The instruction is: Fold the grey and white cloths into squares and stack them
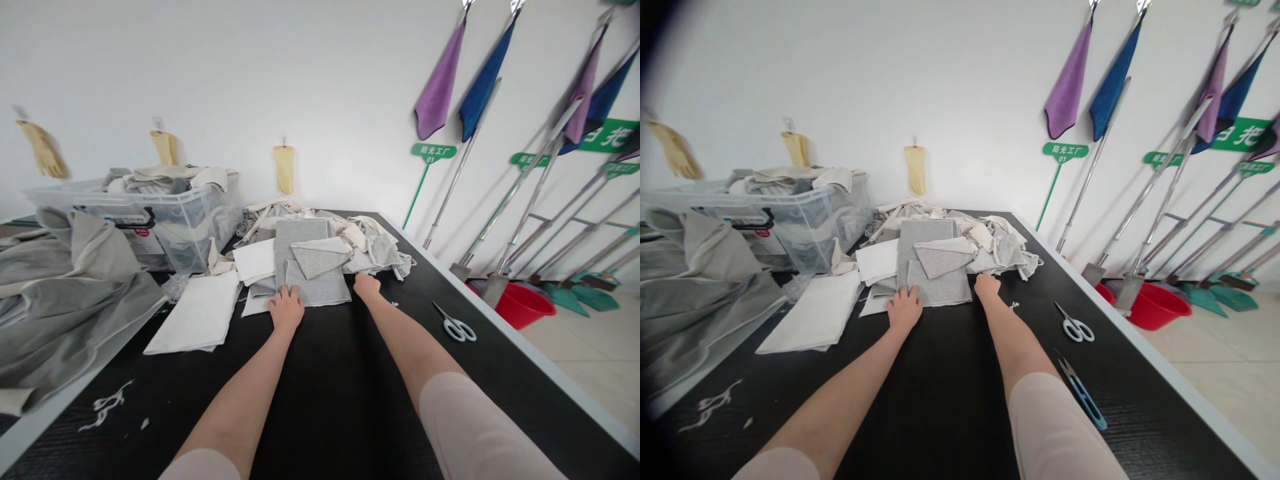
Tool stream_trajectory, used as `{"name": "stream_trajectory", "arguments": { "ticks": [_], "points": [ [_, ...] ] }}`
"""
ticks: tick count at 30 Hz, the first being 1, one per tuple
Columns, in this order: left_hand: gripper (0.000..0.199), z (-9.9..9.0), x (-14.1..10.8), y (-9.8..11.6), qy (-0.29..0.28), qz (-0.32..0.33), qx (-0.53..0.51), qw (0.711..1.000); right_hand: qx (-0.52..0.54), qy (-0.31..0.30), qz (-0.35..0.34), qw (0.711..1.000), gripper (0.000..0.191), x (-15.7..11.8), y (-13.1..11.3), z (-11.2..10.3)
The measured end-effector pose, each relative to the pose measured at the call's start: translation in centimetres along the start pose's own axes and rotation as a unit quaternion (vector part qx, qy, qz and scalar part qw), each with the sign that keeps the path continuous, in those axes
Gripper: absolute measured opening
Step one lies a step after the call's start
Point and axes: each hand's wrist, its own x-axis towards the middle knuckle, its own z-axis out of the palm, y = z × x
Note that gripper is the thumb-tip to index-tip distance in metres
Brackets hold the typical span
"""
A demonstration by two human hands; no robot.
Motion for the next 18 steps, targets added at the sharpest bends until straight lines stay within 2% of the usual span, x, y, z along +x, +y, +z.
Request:
{"name": "stream_trajectory", "arguments": {
  "ticks": [3, 8, 13, 16, 18],
  "points": [
    [0.039, -0.2, 0.0, 0.1, -0.010, -0.001, 0.001, 1.000, 0.018, 0.023, -0.010, 1.000, 0.034, 0.6, -1.5, -0.7],
    [0.039, -0.7, 0.0, 0.3, -0.025, -0.004, 0.004, 1.000, 0.061, 0.044, -0.108, 0.991, 0.033, 0.9, -6.1, -0.9],
    [0.039, -0.7, 0.0, 0.4, -0.022, -0.004, 0.006, 1.000, 0.093, -0.007, -0.182, 0.979, 0.034, 0.7, -9.6, 0.4],
    [0.038, -0.5, 0.0, 0.3, -0.008, 0.000, 0.005, 1.000, 0.103, -0.044, -0.190, 0.975, 0.045, 0.3, -10.7, 1.7],
    [0.038, -0.5, 0.0, 0.3, -0.004, 0.002, 0.003, 1.000, 0.108, -0.048, -0.182, 0.976, 0.051, 0.1, -11.1, 2.4]
  ]
}}
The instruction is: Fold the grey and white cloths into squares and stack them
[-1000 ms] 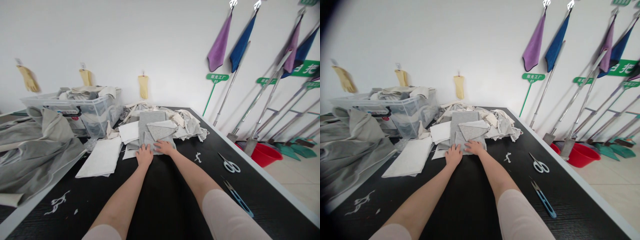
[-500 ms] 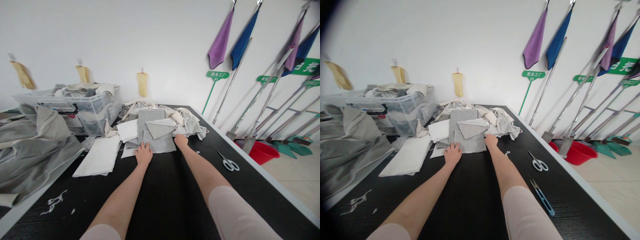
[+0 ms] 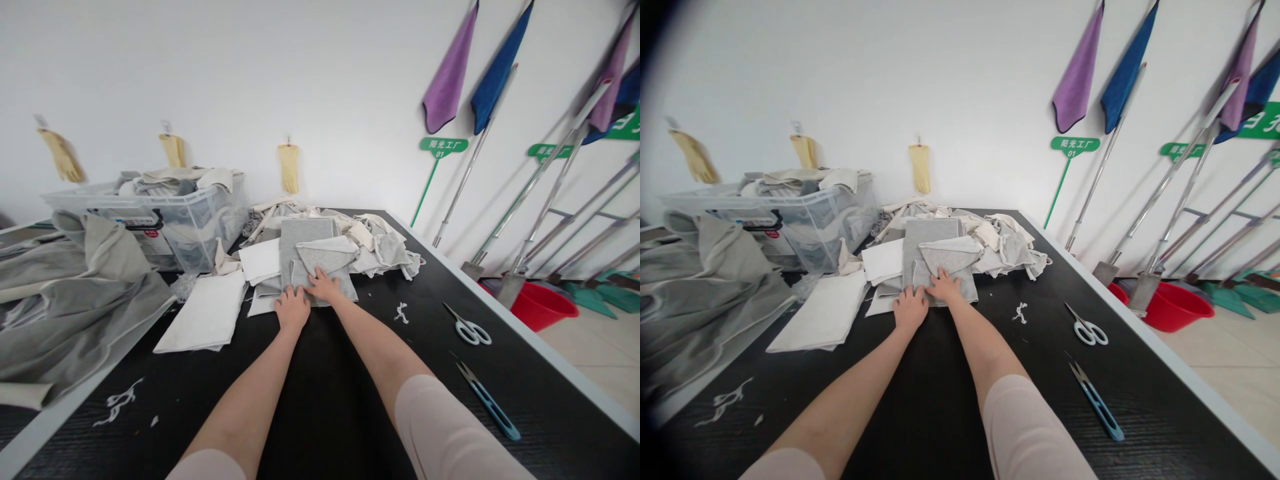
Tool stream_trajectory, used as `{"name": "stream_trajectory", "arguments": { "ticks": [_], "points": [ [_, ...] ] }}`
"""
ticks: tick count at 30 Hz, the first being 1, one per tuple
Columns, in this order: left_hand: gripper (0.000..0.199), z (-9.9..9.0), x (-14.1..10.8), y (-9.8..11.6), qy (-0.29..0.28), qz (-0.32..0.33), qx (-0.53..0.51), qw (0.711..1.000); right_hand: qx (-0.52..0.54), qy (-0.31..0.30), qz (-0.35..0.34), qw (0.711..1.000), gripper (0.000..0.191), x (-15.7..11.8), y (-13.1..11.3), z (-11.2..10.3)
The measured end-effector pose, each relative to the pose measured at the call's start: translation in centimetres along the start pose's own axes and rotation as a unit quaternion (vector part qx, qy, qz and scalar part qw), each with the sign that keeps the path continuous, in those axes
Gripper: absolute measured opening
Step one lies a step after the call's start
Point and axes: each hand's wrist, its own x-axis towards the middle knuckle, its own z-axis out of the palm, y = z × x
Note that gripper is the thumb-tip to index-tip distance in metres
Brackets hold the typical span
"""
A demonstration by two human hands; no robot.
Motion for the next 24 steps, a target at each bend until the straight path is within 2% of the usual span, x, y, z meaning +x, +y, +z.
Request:
{"name": "stream_trajectory", "arguments": {
  "ticks": [5, 10, 15, 18, 21, 24],
  "points": [
    [0.039, -0.2, 0.1, 0.1, -0.017, -0.007, -0.001, 1.000, 0.015, 0.033, 0.031, 0.999, 0.058, 0.1, -0.3, 0.1],
    [0.040, 0.1, 0.1, 0.0, -0.011, -0.005, -0.003, 1.000, 0.044, 0.070, 0.045, 0.996, 0.069, 0.8, 0.3, -2.3],
    [0.040, 0.6, 0.2, -0.3, 0.014, 0.008, -0.004, 1.000, 0.071, 0.108, 0.021, 0.991, 0.080, 1.0, 1.2, -6.4],
    [0.040, 0.6, 0.1, -0.4, 0.008, 0.008, -0.007, 1.000, 0.120, 0.162, -0.031, 0.979, 0.087, 0.2, 1.7, -9.8],
    [0.040, 0.5, 0.0, -0.4, 0.013, 0.008, -0.011, 1.000, 0.165, 0.226, -0.105, 0.954, 0.087, -1.8, 2.1, -13.3],
    [0.043, 0.3, 0.0, -0.3, 0.012, 0.001, -0.026, 1.000, 0.185, 0.257, -0.162, 0.935, 0.080, -5.2, 2.2, -16.2]
  ]
}}
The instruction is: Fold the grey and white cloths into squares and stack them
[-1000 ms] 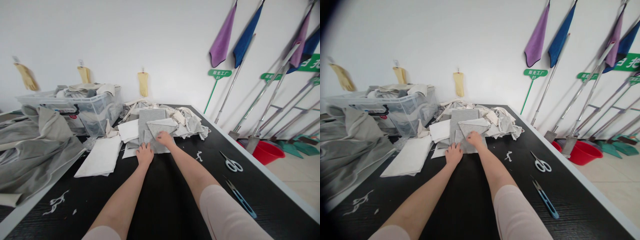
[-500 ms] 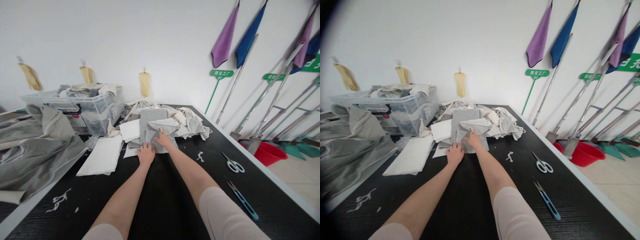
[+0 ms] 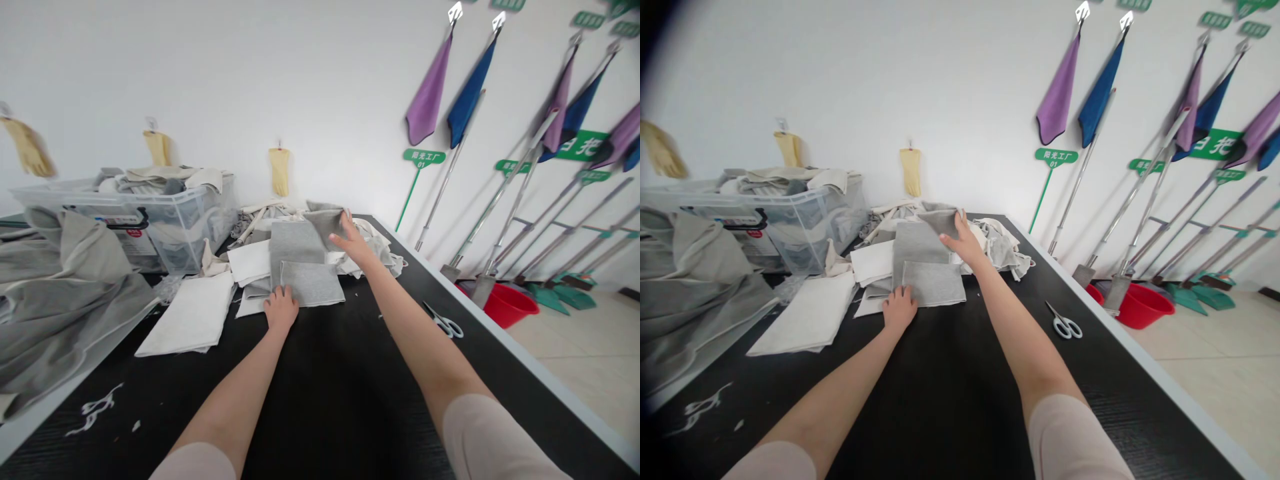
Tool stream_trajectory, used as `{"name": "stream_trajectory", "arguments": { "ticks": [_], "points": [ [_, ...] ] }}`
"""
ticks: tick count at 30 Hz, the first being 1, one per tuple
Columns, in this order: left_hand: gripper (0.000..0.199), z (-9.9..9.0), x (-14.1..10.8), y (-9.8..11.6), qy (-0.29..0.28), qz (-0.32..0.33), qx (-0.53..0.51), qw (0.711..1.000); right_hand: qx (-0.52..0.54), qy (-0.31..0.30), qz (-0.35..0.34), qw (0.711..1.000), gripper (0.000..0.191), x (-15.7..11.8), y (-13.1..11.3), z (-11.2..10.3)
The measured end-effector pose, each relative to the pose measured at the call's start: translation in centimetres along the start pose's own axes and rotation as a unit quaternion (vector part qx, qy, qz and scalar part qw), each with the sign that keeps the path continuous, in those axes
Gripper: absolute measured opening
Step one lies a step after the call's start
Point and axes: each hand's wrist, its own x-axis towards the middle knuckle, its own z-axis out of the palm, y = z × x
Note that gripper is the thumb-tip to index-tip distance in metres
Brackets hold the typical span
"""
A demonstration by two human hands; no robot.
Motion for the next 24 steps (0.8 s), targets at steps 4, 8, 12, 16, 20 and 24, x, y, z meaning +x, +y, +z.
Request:
{"name": "stream_trajectory", "arguments": {
  "ticks": [4, 8, 12, 16, 20, 24],
  "points": [
    [0.051, -0.6, -0.1, -0.1, 0.028, -0.020, -0.035, 0.999, 0.048, -0.008, -0.025, 0.998, 0.074, -3.5, -3.1, -3.7],
    [0.049, -1.1, -1.5, -0.5, 0.115, 0.039, -0.125, 0.985, 0.131, -0.035, -0.028, 0.990, 0.072, -6.9, -5.1, -5.2],
    [0.053, -2.4, -4.9, 0.6, 0.181, 0.109, -0.301, 0.930, 0.154, -0.030, -0.028, 0.987, 0.061, -9.1, -5.9, -5.2],
    [0.070, -6.3, -7.2, 3.3, 0.195, 0.141, -0.500, 0.832, 0.154, -0.045, 0.000, 0.987, 0.052, -10.4, -6.6, -4.8],
    [0.079, -11.1, -6.6, 4.7, 0.158, 0.153, -0.605, 0.765, 0.185, -0.063, -0.014, 0.981, 0.051, -11.3, -7.6, -4.8],
    [0.081, -13.9, -5.3, 4.6, 0.114, 0.148, -0.662, 0.726, 0.257, -0.072, 0.015, 0.964, 0.054, -12.0, -8.5, -4.7]
  ]
}}
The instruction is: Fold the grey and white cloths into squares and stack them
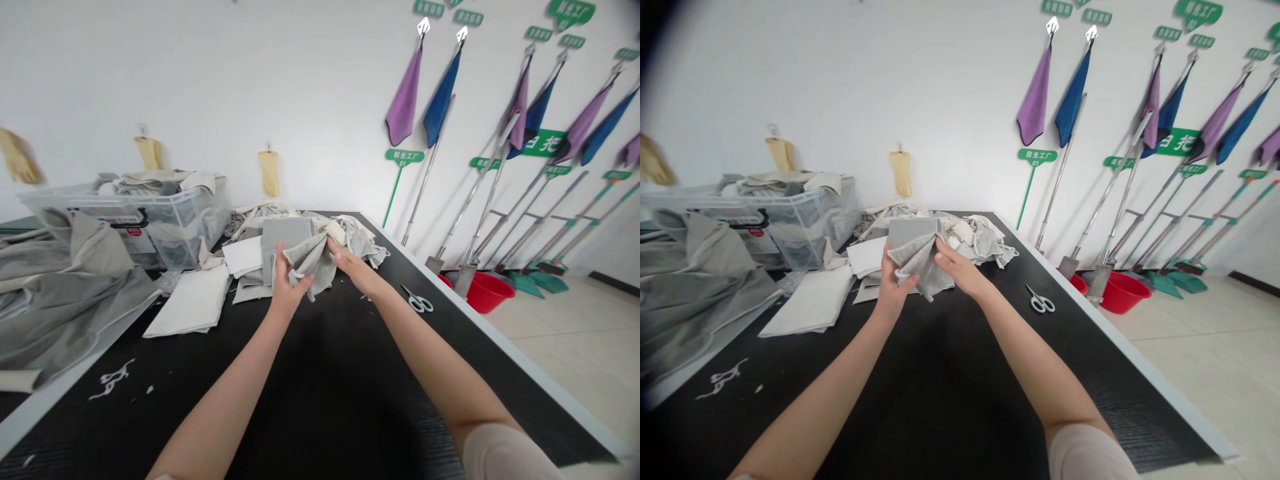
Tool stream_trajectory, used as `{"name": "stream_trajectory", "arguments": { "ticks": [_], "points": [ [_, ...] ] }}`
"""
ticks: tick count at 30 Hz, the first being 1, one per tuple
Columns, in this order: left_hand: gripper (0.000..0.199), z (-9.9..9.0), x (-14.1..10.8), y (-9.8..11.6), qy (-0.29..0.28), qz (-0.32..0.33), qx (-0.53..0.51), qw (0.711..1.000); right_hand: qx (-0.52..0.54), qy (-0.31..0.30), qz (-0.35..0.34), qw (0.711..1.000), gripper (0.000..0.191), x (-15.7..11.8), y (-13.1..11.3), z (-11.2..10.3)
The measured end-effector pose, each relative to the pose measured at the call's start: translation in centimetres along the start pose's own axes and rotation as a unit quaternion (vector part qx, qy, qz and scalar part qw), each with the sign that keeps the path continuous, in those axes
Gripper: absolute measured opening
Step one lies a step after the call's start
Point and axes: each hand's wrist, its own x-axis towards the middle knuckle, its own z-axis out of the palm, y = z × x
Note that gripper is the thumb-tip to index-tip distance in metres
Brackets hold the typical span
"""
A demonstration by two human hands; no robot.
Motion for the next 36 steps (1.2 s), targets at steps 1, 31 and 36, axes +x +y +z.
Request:
{"name": "stream_trajectory", "arguments": {
  "ticks": [1, 31, 36],
  "points": [
    [0.074, -0.1, 0.3, 0.2, 0.003, -0.017, -0.004, 1.000, 0.025, -0.005, 0.014, 1.000, 0.054, -0.1, -0.1, 0.2],
    [0.018, -8.3, -0.7, 3.8, -0.375, -0.020, 0.206, 0.903, -0.195, 0.018, -0.092, 0.976, 0.018, -6.6, 4.9, 5.2],
    [0.026, -9.9, -7.9, 0.5, -0.522, -0.144, 0.287, 0.790, -0.275, -0.153, 0.056, 0.947, 0.036, -12.9, 8.8, 7.7]
  ]
}}
